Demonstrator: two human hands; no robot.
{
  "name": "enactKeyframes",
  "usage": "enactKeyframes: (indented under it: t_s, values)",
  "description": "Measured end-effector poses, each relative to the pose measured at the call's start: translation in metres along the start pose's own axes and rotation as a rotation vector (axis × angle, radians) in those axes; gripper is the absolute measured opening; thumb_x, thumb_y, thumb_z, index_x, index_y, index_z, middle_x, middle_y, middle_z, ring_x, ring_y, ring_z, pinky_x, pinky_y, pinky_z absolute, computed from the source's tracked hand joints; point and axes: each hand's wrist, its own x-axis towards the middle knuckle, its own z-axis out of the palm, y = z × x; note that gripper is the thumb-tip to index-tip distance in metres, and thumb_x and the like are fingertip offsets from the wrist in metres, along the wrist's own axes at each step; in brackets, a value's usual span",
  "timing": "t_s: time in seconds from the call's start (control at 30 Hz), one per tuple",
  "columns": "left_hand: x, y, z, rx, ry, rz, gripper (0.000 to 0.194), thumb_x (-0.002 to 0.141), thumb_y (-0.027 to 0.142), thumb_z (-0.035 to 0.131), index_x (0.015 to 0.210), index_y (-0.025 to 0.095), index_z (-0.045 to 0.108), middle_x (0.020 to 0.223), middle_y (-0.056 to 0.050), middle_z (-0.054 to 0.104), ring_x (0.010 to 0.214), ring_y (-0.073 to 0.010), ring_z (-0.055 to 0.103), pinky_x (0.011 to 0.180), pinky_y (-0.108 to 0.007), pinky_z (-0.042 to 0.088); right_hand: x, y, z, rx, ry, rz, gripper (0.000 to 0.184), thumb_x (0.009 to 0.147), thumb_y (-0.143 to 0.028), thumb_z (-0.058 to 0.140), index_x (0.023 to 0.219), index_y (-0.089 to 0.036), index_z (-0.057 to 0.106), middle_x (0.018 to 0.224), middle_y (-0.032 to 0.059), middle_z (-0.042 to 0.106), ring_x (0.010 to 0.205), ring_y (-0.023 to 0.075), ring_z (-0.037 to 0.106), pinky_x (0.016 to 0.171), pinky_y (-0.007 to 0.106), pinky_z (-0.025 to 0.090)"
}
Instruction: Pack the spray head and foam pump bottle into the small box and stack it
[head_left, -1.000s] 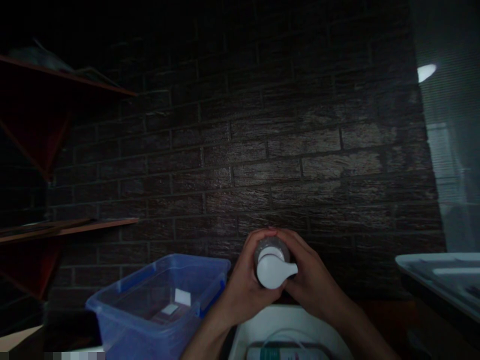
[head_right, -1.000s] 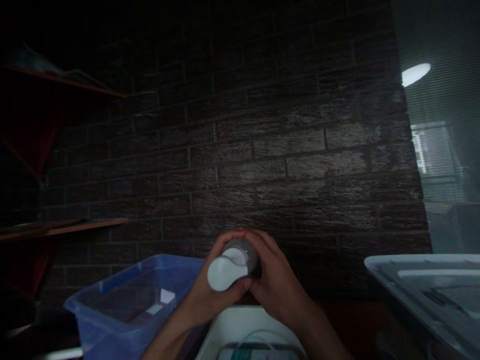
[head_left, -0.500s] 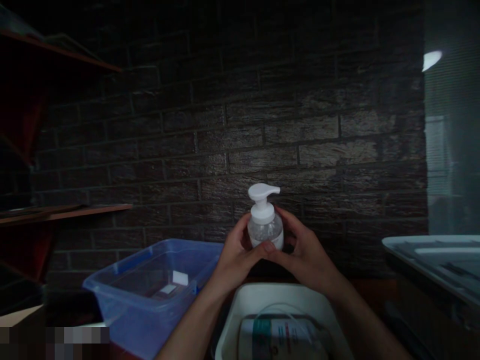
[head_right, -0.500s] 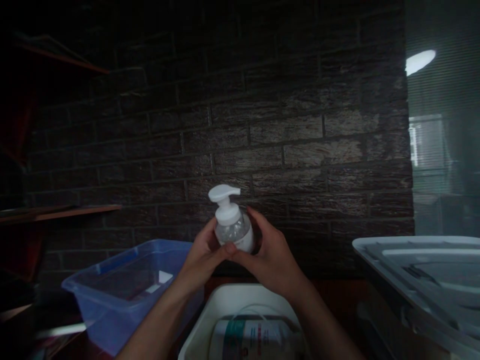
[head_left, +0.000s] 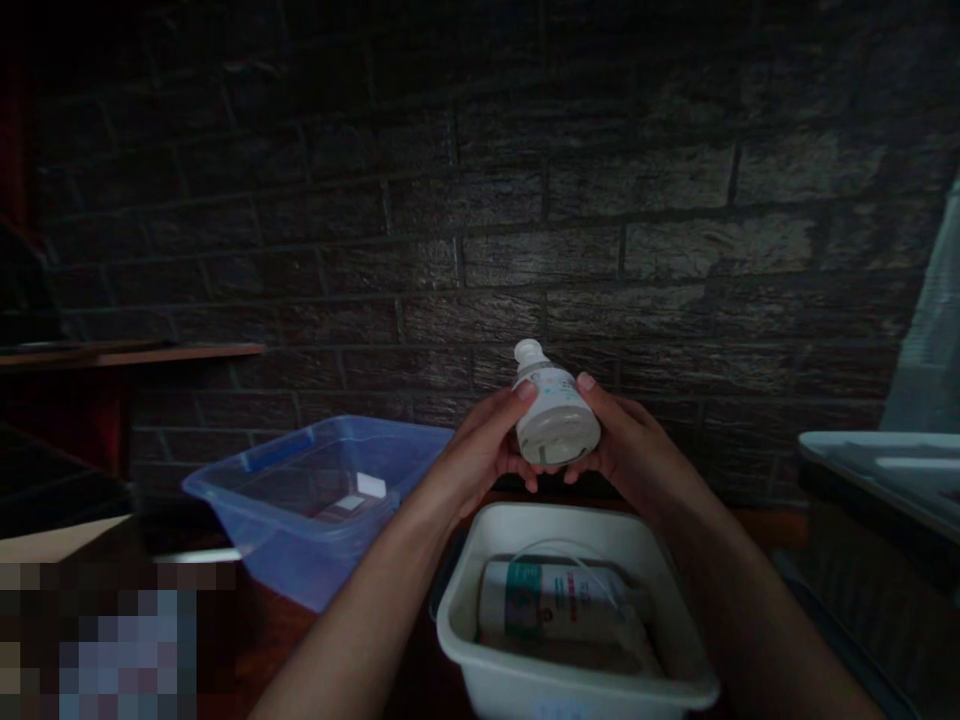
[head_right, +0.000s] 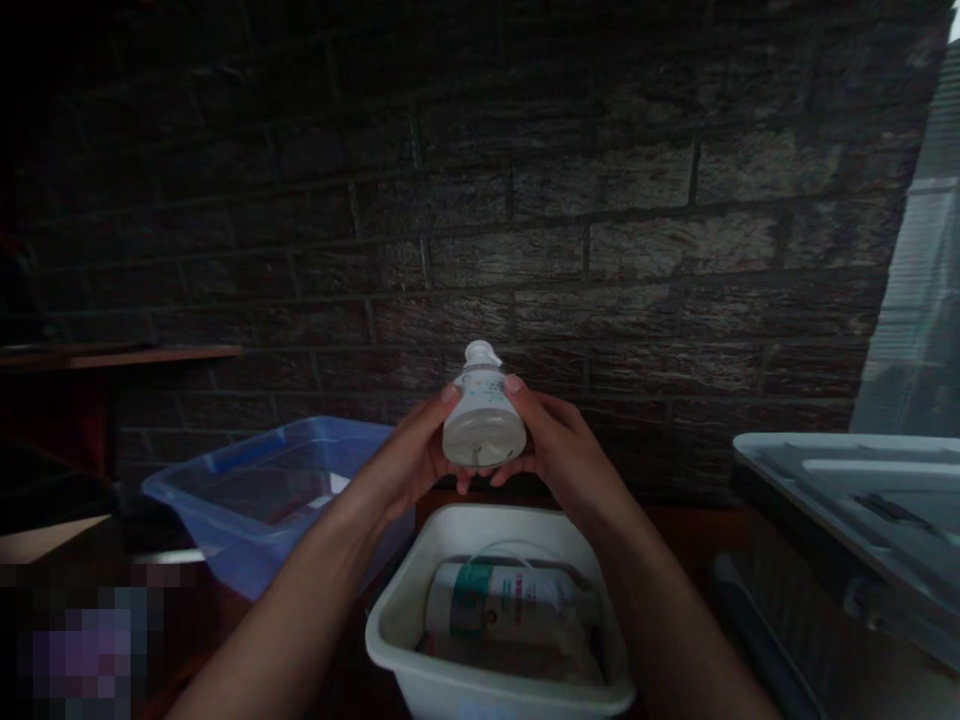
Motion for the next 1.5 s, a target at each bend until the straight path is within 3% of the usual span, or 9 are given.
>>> enactKeyframes:
  t_s: [0.37,0.57,0.8,0.97,1.1,1.23,1.33,1.4,1.5]
  values:
    - [0.002,0.002,0.002,0.116,0.161,0.072,0.059,0.091,0.067,0.064,0.113,0.013,0.069,0.077,-0.005,0.069,0.054,-0.0146,0.064,0.041,-0.024,0.057,0.002,0.004,0.001,0.012,0.07,0.023,0.048,0.096,-0.056,0.068,0.117,-0.014,0.074,0.101,0.0133,0.08,0.077,0.0224,0.079,0.062,0.032,0.07]
    - [-0.002,0.004,0.005,0.228,0.159,0.176,0.047,0.092,0.057,0.068,0.118,0.017,0.067,0.103,-0.008,0.07,0.084,-0.0197,0.068,0.05,-0.021,0.055,0.0,0.004,0.004,-0.014,0.159,-0.049,0.044,0.086,-0.055,0.08,0.109,-0.018,0.072,0.1,0.007,0.078,0.086,0.023,0.077,0.07,0.037,0.071]
    - [-0.002,0.001,0.006,0.189,-0.003,0.162,0.058,0.084,0.042,0.083,0.131,0.018,0.06,0.107,-0.005,0.07,0.092,-0.019,0.066,0.072,-0.025,0.053,0.0,0.007,0.003,-0.264,0.224,-0.136,0.064,0.077,-0.062,0.083,0.121,-0.021,0.063,0.088,0.0029,0.077,0.071,0.0238,0.077,0.062,0.04,0.069]
    - [-0.002,0.002,-0.002,0.241,-0.008,0.199,0.052,0.085,0.034,0.079,0.131,0.019,0.059,0.116,-0.005,0.068,0.108,-0.0231,0.062,0.09,-0.032,0.049,-0.013,-0.003,-0.002,-0.607,0.276,-0.29,0.052,0.091,-0.063,0.067,0.121,-0.021,0.069,0.086,0.0066,0.078,0.072,0.0251,0.077,0.062,0.038,0.067]
    - [-0.009,0.0,-0.014,0.47,0.057,0.238,0.049,0.088,0.029,0.067,0.132,0.018,0.051,0.118,-0.006,0.063,0.111,-0.0236,0.058,0.094,-0.034,0.047,-0.038,-0.026,0.002,-0.913,0.379,-0.507,0.035,0.097,-0.044,0.065,0.124,-0.023,0.069,0.107,0.0106,0.079,0.092,0.0271,0.078,0.077,0.039,0.066]
    - [-0.026,0.002,-0.023,0.615,-0.07,0.157,0.045,0.081,0.033,0.071,0.119,0.018,0.05,0.104,-0.004,0.061,0.096,-0.0233,0.06,0.079,-0.032,0.048,-0.056,-0.045,0.006,-1.327,0.139,-0.666,0.067,0.086,-0.021,0.071,0.151,-0.024,0.053,0.152,0.0118,0.059,0.143,0.0331,0.052,0.116,0.052,0.047]
    - [-0.04,0.006,-0.027,0.677,-0.257,0.078,0.047,0.079,0.032,0.072,0.12,0.018,0.051,0.107,-0.004,0.064,0.097,-0.0235,0.062,0.079,-0.032,0.05,-0.056,-0.049,0.008,-1.546,-0.161,-0.485,0.092,0.076,-0.02,0.081,0.16,-0.023,0.044,0.163,0.0114,0.048,0.157,0.04,0.029,0.127,0.063,0.023]
    - [-0.048,0.006,-0.028,0.72,-0.364,0.04,0.051,0.078,0.031,0.074,0.123,0.019,0.053,0.112,-0.004,0.064,0.102,-0.024,0.061,0.085,-0.033,0.05,-0.054,-0.046,0.01,-1.585,-0.337,-0.298,0.089,0.072,-0.021,0.085,0.155,-0.021,0.052,0.157,0.0145,0.055,0.151,0.0428,0.039,0.124,0.065,0.024]
    - [-0.056,0.003,-0.032,0.8,-0.478,-0.025,0.05,0.076,0.03,0.077,0.12,0.018,0.056,0.108,-0.003,0.063,0.1,-0.0231,0.06,0.084,-0.032,0.049,-0.05,-0.037,0.009,-1.476,-0.546,-0.079,0.068,0.075,-0.024,0.086,0.139,-0.019,0.066,0.138,0.014,0.071,0.128,0.0367,0.064,0.11,0.05,0.046]
